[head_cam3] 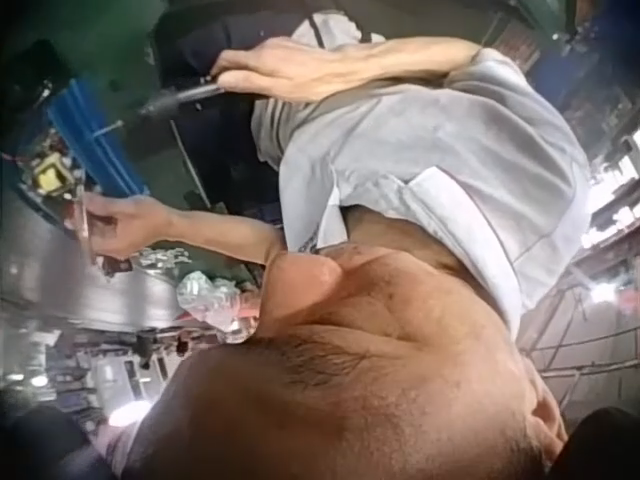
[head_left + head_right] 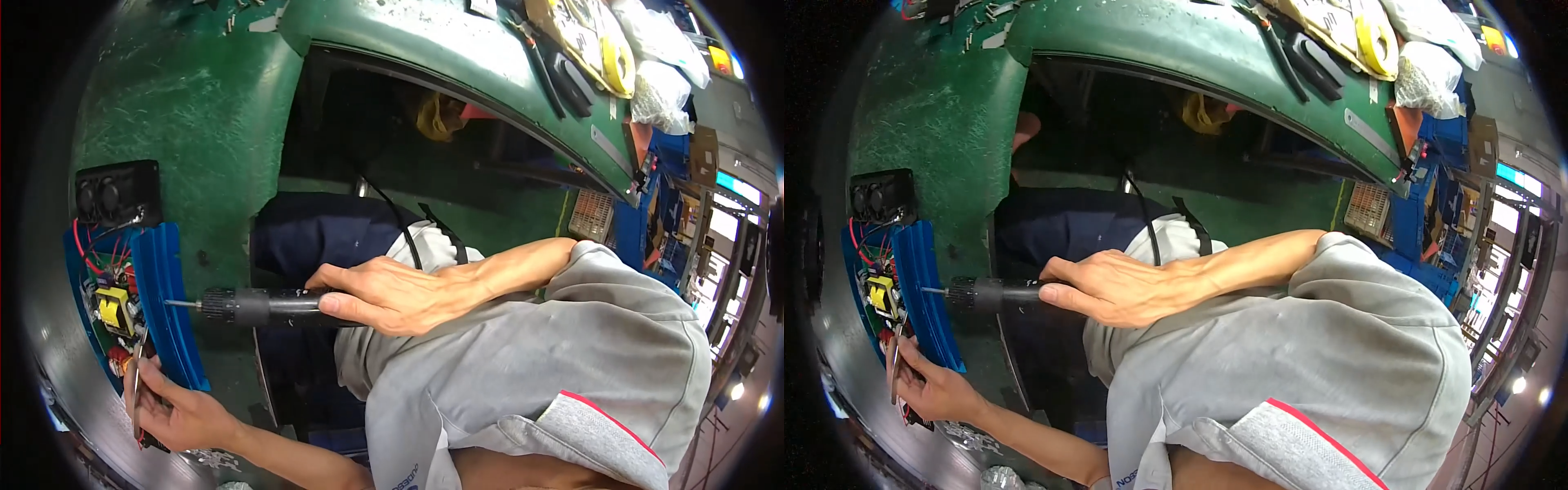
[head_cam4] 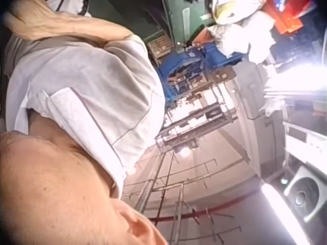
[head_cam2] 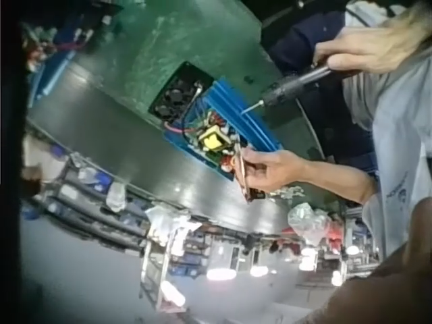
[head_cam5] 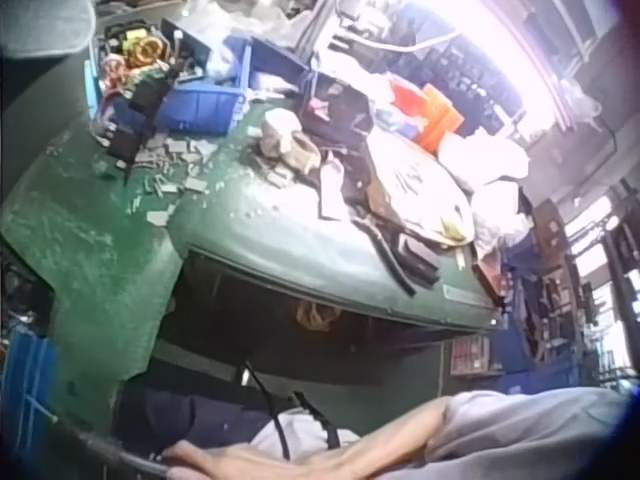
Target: Assembling a circuit board into a metal casing using an electric screwdriver.
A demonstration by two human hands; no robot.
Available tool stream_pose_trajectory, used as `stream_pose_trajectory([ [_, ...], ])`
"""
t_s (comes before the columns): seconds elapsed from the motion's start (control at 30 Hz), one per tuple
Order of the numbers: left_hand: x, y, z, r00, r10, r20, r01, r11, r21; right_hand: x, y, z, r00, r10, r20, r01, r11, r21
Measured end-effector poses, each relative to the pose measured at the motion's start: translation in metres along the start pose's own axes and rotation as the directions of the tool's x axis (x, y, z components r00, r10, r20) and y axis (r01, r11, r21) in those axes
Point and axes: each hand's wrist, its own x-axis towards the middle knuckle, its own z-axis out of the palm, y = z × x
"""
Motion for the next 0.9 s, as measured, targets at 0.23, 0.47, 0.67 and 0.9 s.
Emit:
stream_pose_trajectory([
  [0.23,0.002,-0.001,0.0,1.0,0.018,0.009,-0.019,0.998,0.054,0.006,0.001,-0.002,1.0,0.023,0.018,-0.024,0.997,0.073],
  [0.47,0.004,-0.006,-0.004,0.999,-0.051,-0.02,0.053,0.992,0.117,0.013,-0.003,-0.009,0.993,0.069,0.1,-0.089,0.974,0.21],
  [0.67,0.001,-0.007,0.002,0.998,-0.064,0.007,0.064,0.998,0.0,0.014,-0.002,-0.022,0.984,0.065,0.167,-0.115,0.945,0.308],
  [0.9,-0.001,-0.011,-0.006,0.999,-0.045,-0.02,0.046,0.994,0.103,0.008,-0.005,-0.018,0.994,0.043,0.098,-0.053,0.994,0.1],
])
